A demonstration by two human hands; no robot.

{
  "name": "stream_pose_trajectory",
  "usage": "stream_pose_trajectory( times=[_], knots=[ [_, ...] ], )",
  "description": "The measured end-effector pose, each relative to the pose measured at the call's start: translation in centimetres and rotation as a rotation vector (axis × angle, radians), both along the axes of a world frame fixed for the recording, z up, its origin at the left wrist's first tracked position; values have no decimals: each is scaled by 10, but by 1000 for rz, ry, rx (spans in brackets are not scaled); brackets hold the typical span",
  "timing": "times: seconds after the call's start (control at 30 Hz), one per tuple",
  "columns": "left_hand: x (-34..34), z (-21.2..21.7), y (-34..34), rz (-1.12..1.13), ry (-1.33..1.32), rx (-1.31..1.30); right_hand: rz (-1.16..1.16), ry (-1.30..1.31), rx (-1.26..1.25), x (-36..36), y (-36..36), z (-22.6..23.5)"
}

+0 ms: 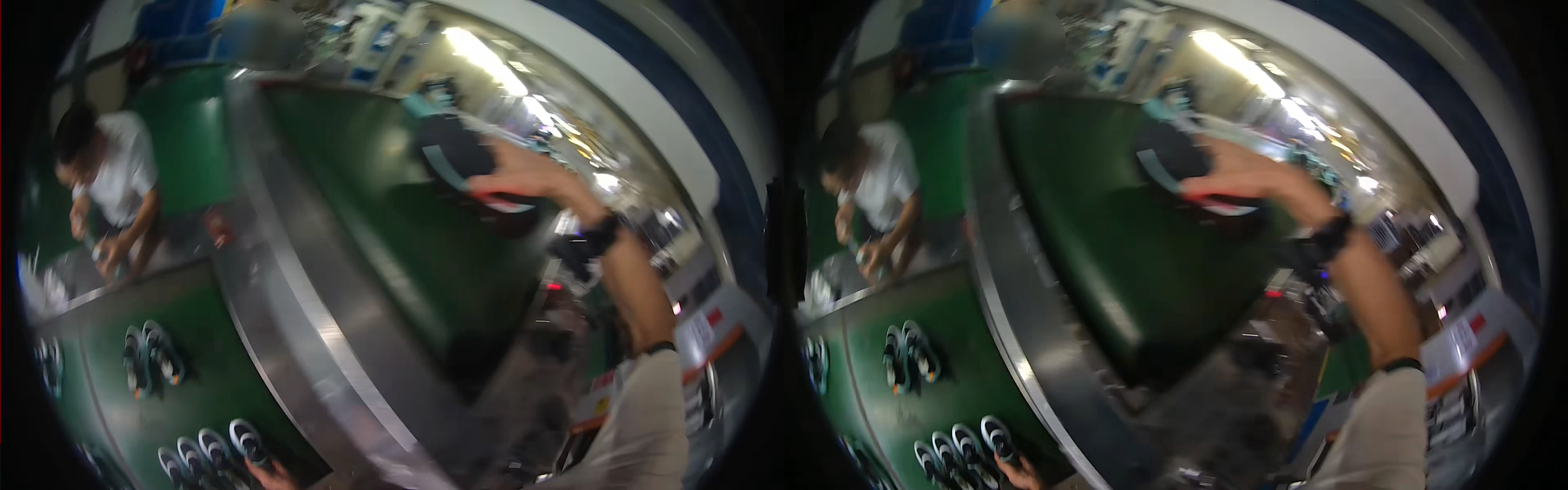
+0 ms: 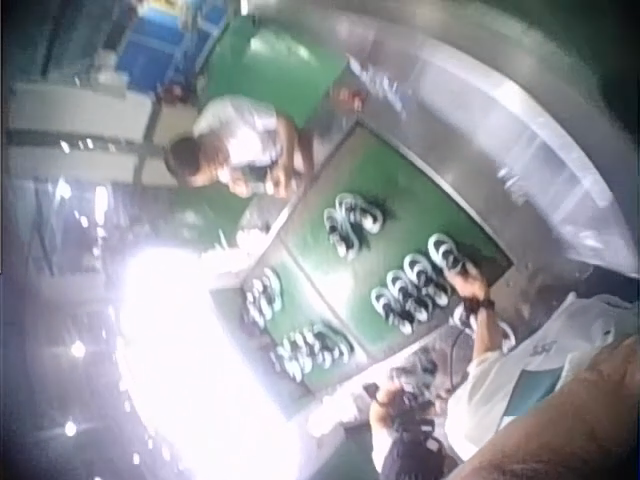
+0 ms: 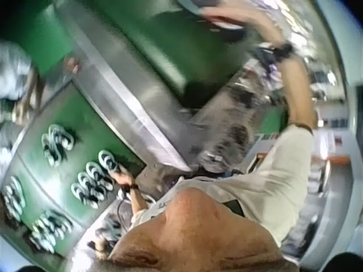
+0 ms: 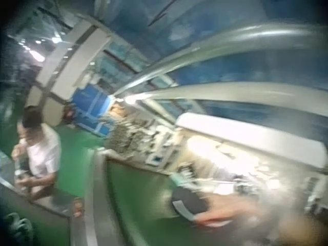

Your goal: The recorder operates a shoe-lasting machine to shape and attach shoe uppers to soles in an industrial setting.

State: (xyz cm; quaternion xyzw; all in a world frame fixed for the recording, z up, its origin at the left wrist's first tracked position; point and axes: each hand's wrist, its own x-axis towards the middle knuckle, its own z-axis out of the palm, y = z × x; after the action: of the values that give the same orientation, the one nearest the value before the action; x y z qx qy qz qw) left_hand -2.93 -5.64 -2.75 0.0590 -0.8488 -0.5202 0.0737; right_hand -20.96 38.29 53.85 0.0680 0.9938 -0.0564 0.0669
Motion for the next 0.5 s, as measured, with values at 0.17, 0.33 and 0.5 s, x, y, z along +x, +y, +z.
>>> stream_pose_trajectory(
  times=[0.17,0.33,0.5],
  knots=[
    [0,-58,17,72,-60,95,84,311,68,43,-17,19],
    [-5,-112,-16,-98,-407,-189,113,628,129,133,-17,49],
    [65,-22,42,-345,-169,348,180,1013,162,300,-26,84]
  ],
)
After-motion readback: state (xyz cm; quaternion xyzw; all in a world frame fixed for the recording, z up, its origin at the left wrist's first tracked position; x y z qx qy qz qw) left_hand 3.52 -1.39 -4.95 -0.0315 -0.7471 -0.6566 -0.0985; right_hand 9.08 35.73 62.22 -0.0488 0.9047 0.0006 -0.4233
